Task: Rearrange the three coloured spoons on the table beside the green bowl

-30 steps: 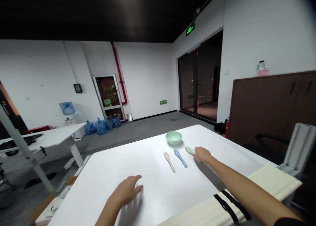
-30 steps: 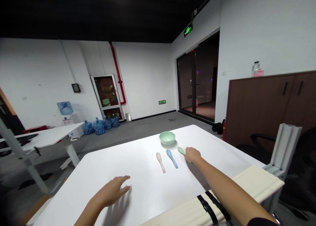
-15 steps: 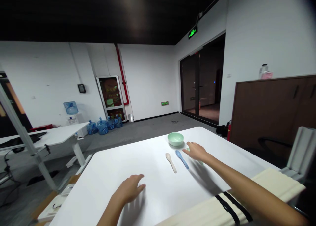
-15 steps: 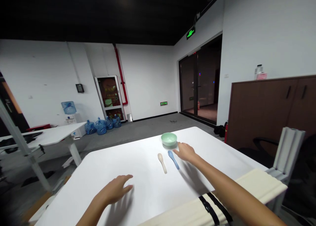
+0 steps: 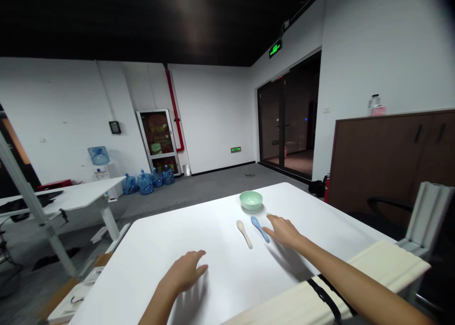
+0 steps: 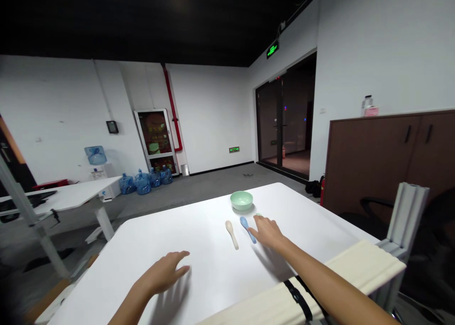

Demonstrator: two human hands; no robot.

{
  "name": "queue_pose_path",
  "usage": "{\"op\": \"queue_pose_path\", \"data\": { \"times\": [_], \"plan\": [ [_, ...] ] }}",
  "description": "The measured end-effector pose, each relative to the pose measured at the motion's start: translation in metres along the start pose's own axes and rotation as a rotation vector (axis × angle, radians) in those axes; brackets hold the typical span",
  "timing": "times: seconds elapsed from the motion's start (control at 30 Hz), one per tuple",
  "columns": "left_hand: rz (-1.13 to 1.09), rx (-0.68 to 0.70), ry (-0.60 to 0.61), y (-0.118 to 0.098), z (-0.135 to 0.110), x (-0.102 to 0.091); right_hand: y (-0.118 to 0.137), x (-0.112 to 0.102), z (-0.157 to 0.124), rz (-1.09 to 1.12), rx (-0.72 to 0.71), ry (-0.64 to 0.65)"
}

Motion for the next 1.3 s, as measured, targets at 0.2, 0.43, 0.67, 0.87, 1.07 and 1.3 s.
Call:
{"op": "queue_pose_path", "data": {
  "times": [0.2,0.43,0.67,0.87,1.07,1.3],
  "plan": [
    [-0.002,0.004,0.001,-0.001,0.001,0.000,-0.002,-0.005,-0.001,0.020,0.031,0.001],
    [-0.008,0.011,0.000,0.004,0.005,0.005,0.002,-0.004,0.007,0.030,0.030,0.009],
    [-0.002,0.006,0.002,0.005,0.005,0.005,0.034,0.001,0.035,-0.056,-0.002,0.131],
    [0.000,-0.003,0.002,0.004,0.003,0.003,0.059,0.030,0.049,-0.072,-0.002,0.248],
    [0.001,0.002,-0.013,0.002,0.002,0.000,0.066,0.058,0.046,-0.081,0.021,0.330],
    [-0.003,-0.004,-0.002,0.000,0.002,-0.002,0.067,0.070,0.039,-0.015,0.078,0.333]
  ]
}}
Point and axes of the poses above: each hand's wrist, its own z-axis towards the middle knuckle, its own x-axis out of the palm, y = z × x, the point moved 3 cm from there along z, towards the middle knuckle, and after that the axes turned 2 degrees about -y, right-handed, at the moved point
